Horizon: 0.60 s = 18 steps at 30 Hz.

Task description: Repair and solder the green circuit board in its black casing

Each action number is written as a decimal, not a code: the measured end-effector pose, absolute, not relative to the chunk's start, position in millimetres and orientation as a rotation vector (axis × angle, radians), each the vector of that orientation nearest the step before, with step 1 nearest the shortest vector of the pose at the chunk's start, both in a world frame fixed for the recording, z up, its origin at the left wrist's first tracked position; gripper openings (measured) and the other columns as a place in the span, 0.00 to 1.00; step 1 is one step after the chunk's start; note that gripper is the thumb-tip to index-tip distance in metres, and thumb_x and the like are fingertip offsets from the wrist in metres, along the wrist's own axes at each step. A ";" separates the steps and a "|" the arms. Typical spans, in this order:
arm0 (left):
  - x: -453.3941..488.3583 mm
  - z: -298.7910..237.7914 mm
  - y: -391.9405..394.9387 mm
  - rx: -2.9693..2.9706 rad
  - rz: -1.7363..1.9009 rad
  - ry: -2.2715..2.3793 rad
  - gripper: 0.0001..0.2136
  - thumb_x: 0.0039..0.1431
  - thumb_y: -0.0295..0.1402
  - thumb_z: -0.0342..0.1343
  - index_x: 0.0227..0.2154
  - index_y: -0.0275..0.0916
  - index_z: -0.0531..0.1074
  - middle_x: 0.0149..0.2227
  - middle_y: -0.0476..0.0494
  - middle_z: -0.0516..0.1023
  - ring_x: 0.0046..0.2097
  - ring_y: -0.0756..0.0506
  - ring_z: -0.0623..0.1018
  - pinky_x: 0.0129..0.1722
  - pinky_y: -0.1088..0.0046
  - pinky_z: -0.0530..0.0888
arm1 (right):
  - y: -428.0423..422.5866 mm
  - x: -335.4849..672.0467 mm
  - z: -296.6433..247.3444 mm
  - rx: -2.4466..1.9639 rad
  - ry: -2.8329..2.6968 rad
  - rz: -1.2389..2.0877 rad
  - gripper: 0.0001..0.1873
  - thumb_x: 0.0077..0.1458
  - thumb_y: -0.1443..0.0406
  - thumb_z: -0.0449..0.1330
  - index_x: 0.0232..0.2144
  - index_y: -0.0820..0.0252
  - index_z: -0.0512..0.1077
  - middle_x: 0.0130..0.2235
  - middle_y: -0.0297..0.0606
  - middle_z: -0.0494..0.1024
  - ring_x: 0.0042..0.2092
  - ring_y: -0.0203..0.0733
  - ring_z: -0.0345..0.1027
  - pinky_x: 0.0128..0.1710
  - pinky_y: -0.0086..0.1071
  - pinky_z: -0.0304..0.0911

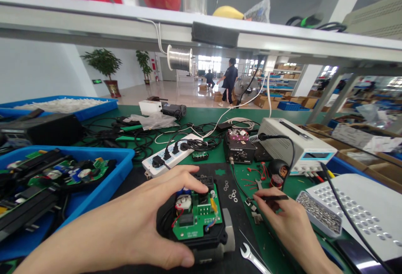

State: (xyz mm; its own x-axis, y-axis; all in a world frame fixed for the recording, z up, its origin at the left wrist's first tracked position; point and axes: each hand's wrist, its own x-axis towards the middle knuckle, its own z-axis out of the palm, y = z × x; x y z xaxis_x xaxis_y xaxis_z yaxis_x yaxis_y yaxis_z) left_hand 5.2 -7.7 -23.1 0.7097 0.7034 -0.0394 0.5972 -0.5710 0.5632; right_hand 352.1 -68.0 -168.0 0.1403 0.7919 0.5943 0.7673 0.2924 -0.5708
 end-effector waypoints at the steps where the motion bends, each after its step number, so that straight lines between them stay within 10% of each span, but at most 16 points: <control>1: 5.7 -22.9 -7.3 2.364 0.251 0.988 0.38 0.46 0.45 0.78 0.61 0.60 0.71 0.75 0.54 0.57 0.74 0.32 0.63 0.73 0.51 0.63 | -67.9 351.8 -167.6 -1.454 -1.616 0.025 0.09 0.67 0.58 0.63 0.36 0.52 0.81 0.39 0.32 0.86 0.39 0.42 0.83 0.40 0.29 0.72; 18: 4.9 -24.1 -8.7 2.401 0.303 0.968 0.38 0.44 0.45 0.79 0.60 0.57 0.73 0.74 0.51 0.61 0.73 0.31 0.66 0.72 0.53 0.66 | -66.9 347.5 -163.2 -1.351 -1.689 -0.106 0.07 0.68 0.61 0.63 0.37 0.53 0.79 0.37 0.29 0.85 0.36 0.36 0.82 0.38 0.23 0.72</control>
